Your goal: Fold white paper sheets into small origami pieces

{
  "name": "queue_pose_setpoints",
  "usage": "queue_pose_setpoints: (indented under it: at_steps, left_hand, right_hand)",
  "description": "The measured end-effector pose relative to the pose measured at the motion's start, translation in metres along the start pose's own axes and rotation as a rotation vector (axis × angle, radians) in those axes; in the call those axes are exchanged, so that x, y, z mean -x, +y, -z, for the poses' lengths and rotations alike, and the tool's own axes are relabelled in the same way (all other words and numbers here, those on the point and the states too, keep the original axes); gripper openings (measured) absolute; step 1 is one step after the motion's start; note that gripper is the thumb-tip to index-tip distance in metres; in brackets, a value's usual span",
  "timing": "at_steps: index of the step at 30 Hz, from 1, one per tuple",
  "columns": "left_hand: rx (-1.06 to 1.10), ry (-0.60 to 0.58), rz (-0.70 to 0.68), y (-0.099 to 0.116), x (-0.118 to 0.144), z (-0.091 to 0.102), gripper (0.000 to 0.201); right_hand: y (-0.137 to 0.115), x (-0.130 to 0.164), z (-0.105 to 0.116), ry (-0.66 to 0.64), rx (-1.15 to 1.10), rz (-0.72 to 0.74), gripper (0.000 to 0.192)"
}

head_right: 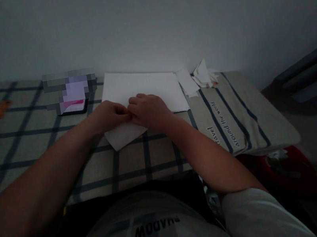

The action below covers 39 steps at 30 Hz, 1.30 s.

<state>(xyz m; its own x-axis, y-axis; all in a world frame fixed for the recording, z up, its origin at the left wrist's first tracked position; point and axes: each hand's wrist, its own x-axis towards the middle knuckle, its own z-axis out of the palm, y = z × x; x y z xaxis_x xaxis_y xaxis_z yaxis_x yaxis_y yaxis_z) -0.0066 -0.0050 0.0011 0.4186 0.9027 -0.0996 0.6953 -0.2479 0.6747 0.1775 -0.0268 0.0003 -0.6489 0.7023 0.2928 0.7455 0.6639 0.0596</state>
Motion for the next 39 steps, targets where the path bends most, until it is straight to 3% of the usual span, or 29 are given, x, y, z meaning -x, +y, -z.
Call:
queue_pose_setpoints:
  at_steps: [13, 22, 39]
  left_hand:
    - [-0.009, 0.007, 0.013, -0.003, -0.002, -0.002, 0.021]
    - [0.009, 0.015, 0.019, -0.007, -0.003, -0.001, 0.022]
    - [-0.041, 0.001, 0.031, -0.003, -0.003, -0.001, 0.021]
  right_hand:
    - [-0.002, -0.001, 0.0, 0.034, -0.119, -0.152, 0.017]
    - [0.02, 0.004, -0.003, 0.078, -0.195, -0.001, 0.016]
    - [0.005, 0.001, 0.002, -0.044, 0.055, 0.115, 0.025]
